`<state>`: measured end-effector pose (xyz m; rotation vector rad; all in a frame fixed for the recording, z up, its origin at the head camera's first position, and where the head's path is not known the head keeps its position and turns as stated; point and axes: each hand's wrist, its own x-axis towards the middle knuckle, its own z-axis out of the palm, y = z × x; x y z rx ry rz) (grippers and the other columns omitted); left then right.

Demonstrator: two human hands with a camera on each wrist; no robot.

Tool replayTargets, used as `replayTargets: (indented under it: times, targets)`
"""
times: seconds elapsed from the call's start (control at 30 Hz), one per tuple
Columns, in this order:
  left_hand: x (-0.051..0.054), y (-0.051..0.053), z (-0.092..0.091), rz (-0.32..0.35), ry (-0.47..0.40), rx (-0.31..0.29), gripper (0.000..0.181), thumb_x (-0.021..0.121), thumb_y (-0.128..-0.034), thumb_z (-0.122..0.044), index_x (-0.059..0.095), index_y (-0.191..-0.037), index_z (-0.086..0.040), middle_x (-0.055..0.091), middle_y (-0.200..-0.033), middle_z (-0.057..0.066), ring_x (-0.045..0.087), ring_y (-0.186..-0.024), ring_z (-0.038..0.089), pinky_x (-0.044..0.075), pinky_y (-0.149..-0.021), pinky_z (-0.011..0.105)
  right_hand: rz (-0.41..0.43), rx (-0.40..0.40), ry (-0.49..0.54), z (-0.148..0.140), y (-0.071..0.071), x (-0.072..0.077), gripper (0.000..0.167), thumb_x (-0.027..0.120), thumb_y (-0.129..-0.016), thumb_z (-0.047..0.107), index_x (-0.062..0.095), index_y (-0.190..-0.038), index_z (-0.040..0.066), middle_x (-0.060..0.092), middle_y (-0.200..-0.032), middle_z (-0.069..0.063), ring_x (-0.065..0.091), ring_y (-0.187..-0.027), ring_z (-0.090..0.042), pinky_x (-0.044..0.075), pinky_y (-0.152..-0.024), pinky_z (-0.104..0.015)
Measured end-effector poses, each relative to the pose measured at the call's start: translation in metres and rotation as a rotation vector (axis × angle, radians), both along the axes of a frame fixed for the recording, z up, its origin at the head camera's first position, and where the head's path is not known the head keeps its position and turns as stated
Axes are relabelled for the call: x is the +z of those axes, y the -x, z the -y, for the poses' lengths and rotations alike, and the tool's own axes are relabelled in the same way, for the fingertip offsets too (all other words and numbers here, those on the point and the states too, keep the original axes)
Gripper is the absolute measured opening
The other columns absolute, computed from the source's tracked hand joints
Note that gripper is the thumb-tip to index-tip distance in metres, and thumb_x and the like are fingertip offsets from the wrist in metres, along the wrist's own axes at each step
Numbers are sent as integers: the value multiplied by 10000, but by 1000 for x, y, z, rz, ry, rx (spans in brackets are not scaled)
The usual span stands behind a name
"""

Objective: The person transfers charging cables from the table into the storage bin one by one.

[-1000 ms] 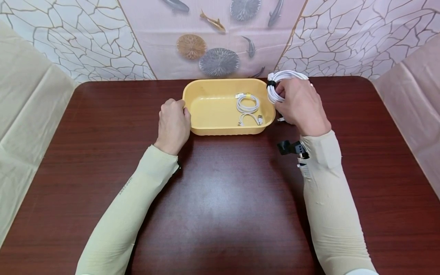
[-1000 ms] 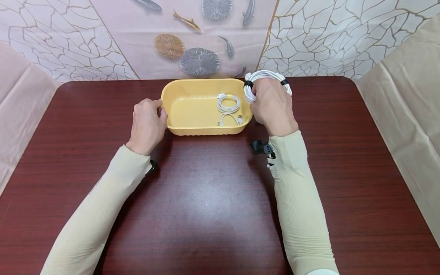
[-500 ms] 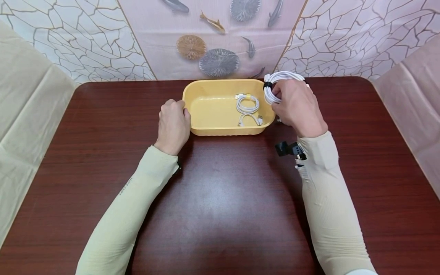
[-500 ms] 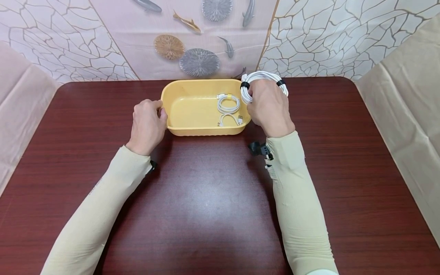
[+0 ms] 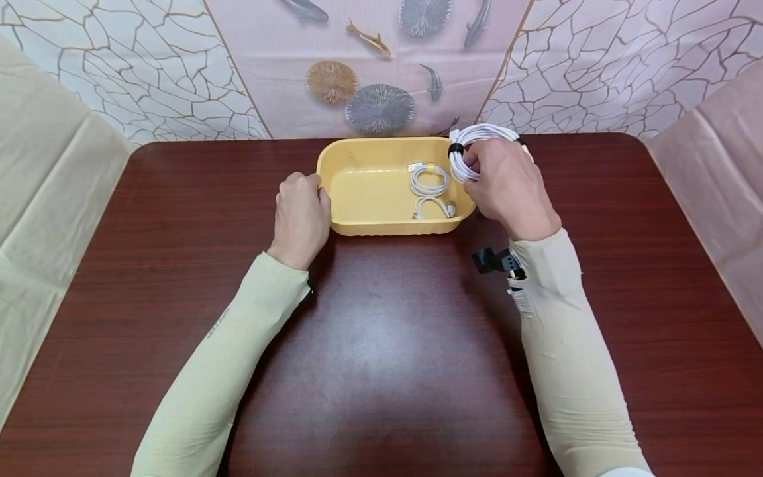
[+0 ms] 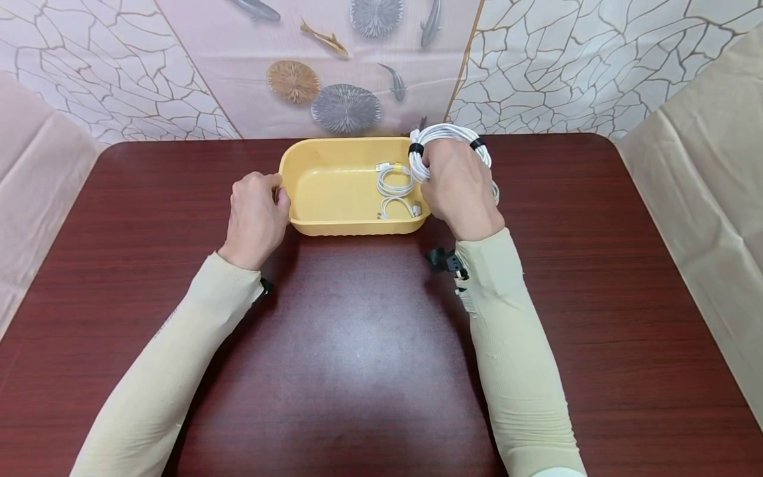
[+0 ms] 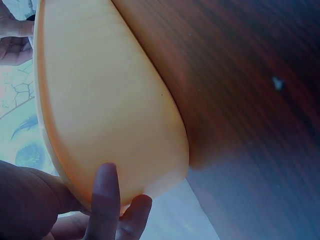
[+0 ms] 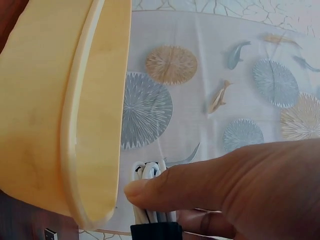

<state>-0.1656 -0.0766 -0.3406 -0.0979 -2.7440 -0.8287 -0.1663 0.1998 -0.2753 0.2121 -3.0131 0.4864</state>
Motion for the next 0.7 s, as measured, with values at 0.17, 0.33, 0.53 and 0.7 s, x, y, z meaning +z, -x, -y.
replayTargets:
  times: [0.17, 0.33, 0.53, 0.7]
  targets:
    - [0, 1, 0, -3, 2, 3, 208, 521, -954, 8, 718, -911, 59, 608, -881, 232, 665, -831, 456, 582, -743, 509, 0, 13, -8, 4, 0, -1, 117, 569, -766, -5, 605, -748, 106, 490, -721, -73, 485, -793, -293, 371, -647, -424]
    - [0, 0, 0, 6, 1, 5, 207, 523, -961, 2, 719, -928, 62, 610, -892, 235, 664, -844, 461, 580, -753, 511, -5, 18, -7, 8, -1, -2, 139, 561, -760, -16, 567, -715, 115, 479, -720, -70, 477, -780, -285, 362, -635, -418]
    - [0, 0, 0, 14, -1, 7, 209, 520, -961, 2, 718, -928, 62, 611, -896, 233, 659, -847, 458, 577, -754, 514, -14, 19, -16, 9, -1, -2, 144, 556, -774, -16, 566, -714, 114, 503, -726, -80, 491, -776, -292, 385, -634, -436]
    - [0, 1, 0, 12, -1, 5, 210, 519, -959, 4, 718, -926, 63, 612, -895, 234, 660, -849, 459, 578, -757, 513, -10, 24, -11, 11, -1, -3, 133, 555, -783, -20, 589, -761, 107, 521, -755, -83, 491, -790, -284, 386, -622, -424]
